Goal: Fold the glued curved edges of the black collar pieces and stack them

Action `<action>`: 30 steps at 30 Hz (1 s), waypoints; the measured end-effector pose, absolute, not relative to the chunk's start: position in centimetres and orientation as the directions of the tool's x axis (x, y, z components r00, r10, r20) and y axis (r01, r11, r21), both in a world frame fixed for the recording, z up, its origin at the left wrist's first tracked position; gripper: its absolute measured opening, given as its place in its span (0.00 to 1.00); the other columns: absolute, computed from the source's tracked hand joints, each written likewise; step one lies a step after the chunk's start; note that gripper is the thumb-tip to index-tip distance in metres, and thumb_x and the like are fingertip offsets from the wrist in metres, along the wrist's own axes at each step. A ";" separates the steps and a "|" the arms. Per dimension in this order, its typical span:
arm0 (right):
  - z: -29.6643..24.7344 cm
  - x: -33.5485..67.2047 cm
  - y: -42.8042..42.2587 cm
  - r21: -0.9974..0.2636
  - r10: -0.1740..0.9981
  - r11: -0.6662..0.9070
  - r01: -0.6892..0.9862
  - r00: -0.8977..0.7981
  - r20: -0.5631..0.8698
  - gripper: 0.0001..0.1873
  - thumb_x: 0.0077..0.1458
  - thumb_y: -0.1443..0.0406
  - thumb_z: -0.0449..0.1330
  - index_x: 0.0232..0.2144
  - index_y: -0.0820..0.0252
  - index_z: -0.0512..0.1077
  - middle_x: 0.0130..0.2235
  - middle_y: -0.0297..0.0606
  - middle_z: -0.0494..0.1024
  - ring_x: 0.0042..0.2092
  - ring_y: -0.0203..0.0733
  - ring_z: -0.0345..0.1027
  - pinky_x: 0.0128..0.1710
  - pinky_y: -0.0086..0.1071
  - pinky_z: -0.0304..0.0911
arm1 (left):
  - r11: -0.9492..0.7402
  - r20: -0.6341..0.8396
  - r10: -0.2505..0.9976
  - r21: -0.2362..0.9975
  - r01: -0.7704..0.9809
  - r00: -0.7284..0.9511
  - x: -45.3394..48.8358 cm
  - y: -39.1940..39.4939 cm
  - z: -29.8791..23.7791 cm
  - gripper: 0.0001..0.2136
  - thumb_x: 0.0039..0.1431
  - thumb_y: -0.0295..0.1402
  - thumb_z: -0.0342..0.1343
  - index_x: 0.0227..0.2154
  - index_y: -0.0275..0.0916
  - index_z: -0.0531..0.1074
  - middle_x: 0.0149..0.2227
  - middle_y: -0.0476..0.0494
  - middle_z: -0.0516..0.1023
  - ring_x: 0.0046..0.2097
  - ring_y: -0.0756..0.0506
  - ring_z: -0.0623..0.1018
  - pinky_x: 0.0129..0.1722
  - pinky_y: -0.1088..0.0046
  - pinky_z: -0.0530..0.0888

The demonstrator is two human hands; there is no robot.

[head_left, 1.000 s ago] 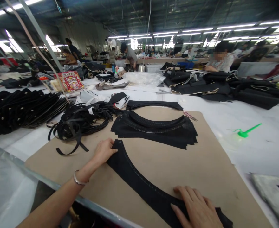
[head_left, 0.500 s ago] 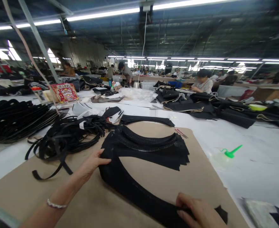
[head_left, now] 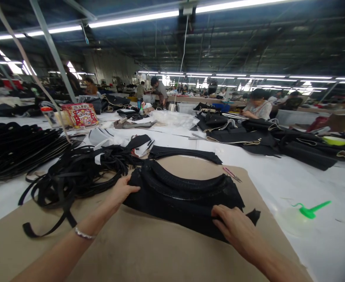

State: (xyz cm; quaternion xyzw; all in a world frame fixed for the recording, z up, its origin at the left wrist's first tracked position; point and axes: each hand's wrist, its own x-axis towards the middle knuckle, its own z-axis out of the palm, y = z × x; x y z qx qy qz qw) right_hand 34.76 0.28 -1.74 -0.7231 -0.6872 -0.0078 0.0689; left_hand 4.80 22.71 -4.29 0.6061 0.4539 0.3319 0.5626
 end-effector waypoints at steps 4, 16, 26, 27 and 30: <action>-2.5 35.4 2.5 -0.060 0.994 -0.044 0.997 0.050 0.096 0.09 0.59 0.72 0.51 0.34 0.56 0.69 0.36 0.34 0.73 0.33 0.41 0.68 0.37 0.35 0.57 | -0.060 -0.030 0.952 0.957 0.283 0.304 5.5 24.4 -5.1 0.20 0.36 0.33 0.62 0.38 0.36 0.74 0.35 0.46 0.81 0.43 0.37 0.79 0.44 0.62 0.75; -2.6 35.8 2.7 -0.308 0.994 -0.093 0.947 0.071 -0.079 0.06 0.58 0.68 0.52 0.33 0.53 0.69 0.36 0.33 0.75 0.39 0.43 0.69 0.38 0.35 0.57 | -0.297 0.140 0.953 0.599 0.744 0.268 5.5 24.7 -4.5 0.31 0.43 0.20 0.53 0.55 0.40 0.64 0.47 0.39 0.76 0.52 0.34 0.73 0.53 0.54 0.67; -1.3 33.3 1.8 -0.247 0.985 -0.066 0.967 0.023 -0.173 0.16 0.51 0.75 0.51 0.37 0.53 0.71 0.37 0.33 0.78 0.41 0.44 0.70 0.42 0.37 0.56 | -0.831 0.155 0.512 0.339 0.442 0.845 15.3 20.9 -4.1 0.27 0.49 0.33 0.65 0.53 0.44 0.67 0.52 0.47 0.74 0.56 0.43 0.70 0.61 0.64 0.59; -1.4 33.1 1.2 -0.262 0.985 -0.063 0.963 0.018 -0.171 0.16 0.51 0.75 0.51 0.36 0.52 0.71 0.37 0.33 0.78 0.40 0.44 0.70 0.41 0.36 0.57 | -0.845 0.139 0.486 0.328 0.423 0.863 16.1 20.7 -4.5 0.29 0.47 0.34 0.67 0.54 0.43 0.67 0.52 0.45 0.74 0.56 0.42 0.70 0.62 0.61 0.57; -2.0 33.3 -1.4 -0.371 0.975 -0.072 0.926 -0.012 -0.220 0.12 0.51 0.71 0.52 0.35 0.52 0.71 0.37 0.32 0.77 0.39 0.40 0.70 0.37 0.30 0.59 | -0.858 0.110 0.468 0.294 0.421 0.877 17.6 20.2 -5.4 0.29 0.45 0.33 0.68 0.52 0.40 0.67 0.50 0.41 0.73 0.54 0.40 0.70 0.62 0.53 0.54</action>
